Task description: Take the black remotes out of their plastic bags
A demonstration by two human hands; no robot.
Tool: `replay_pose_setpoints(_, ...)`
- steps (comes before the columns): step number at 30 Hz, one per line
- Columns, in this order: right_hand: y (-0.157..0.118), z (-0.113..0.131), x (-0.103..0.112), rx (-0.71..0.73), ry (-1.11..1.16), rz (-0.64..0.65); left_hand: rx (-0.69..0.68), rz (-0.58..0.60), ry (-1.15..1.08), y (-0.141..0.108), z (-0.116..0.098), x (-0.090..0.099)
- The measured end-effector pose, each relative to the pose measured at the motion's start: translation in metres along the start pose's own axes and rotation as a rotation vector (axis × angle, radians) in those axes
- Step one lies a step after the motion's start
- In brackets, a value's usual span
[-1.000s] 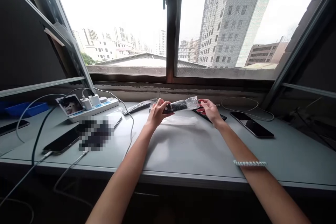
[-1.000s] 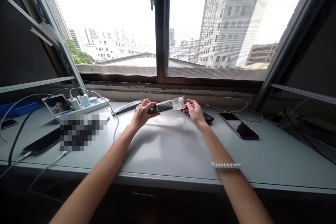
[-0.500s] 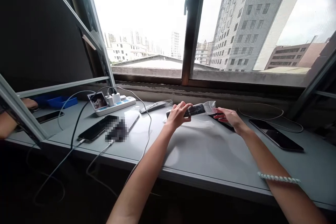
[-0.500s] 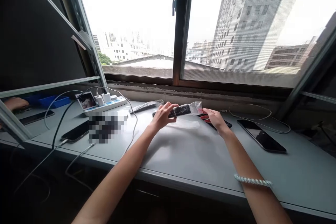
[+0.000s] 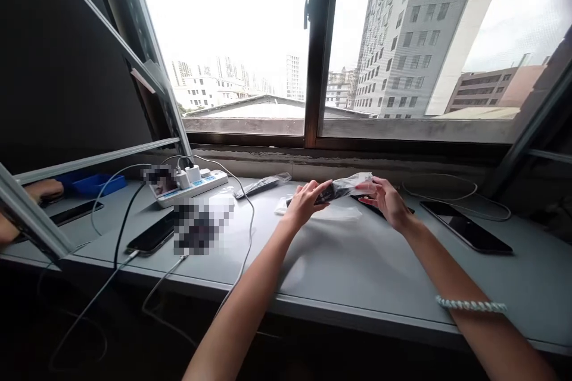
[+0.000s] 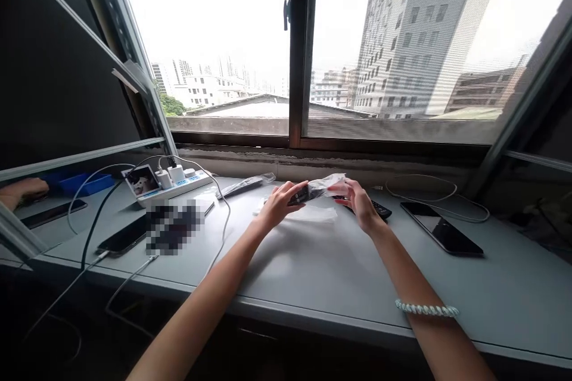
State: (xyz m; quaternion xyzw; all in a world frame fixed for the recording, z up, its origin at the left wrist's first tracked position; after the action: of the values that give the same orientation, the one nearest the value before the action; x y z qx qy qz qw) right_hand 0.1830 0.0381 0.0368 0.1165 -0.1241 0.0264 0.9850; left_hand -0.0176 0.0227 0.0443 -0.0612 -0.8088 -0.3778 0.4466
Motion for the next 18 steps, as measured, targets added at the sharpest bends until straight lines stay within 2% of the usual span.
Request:
replay_pose_setpoints(3,-0.002,0.0,0.003,-0.039,0.004,0.054,-0.06,-0.063,-0.004,0.001,-0.004,0.003)
replay_pose_setpoints(7,-0.004,0.009,0.002,0.019,-0.064,0.078,-0.085,-0.126,0.018,0.004,-0.005,0.003)
replay_pose_setpoints(12,0.001,0.013,0.002,0.079,-0.04,0.037,-0.119,-0.139,0.035,0.007,-0.009,-0.001)
replay_pose_setpoints(18,0.008,-0.002,0.008,0.002,-0.092,-0.029,-0.163,-0.109,0.057,0.008,-0.017,-0.006)
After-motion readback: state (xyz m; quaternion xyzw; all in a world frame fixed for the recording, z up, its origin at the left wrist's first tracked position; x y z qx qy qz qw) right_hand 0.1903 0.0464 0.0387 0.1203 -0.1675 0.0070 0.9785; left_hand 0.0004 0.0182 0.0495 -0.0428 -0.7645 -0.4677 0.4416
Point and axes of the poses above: each hand's wrist, its own y-axis towards the middle knuckle, its own x-axis out of the back of the hand, z = x × y, the point moved 5 cm from there along y, towards the middle knuckle, and after that the axes turned 15 degrees about -y, right-handed, at the moved point
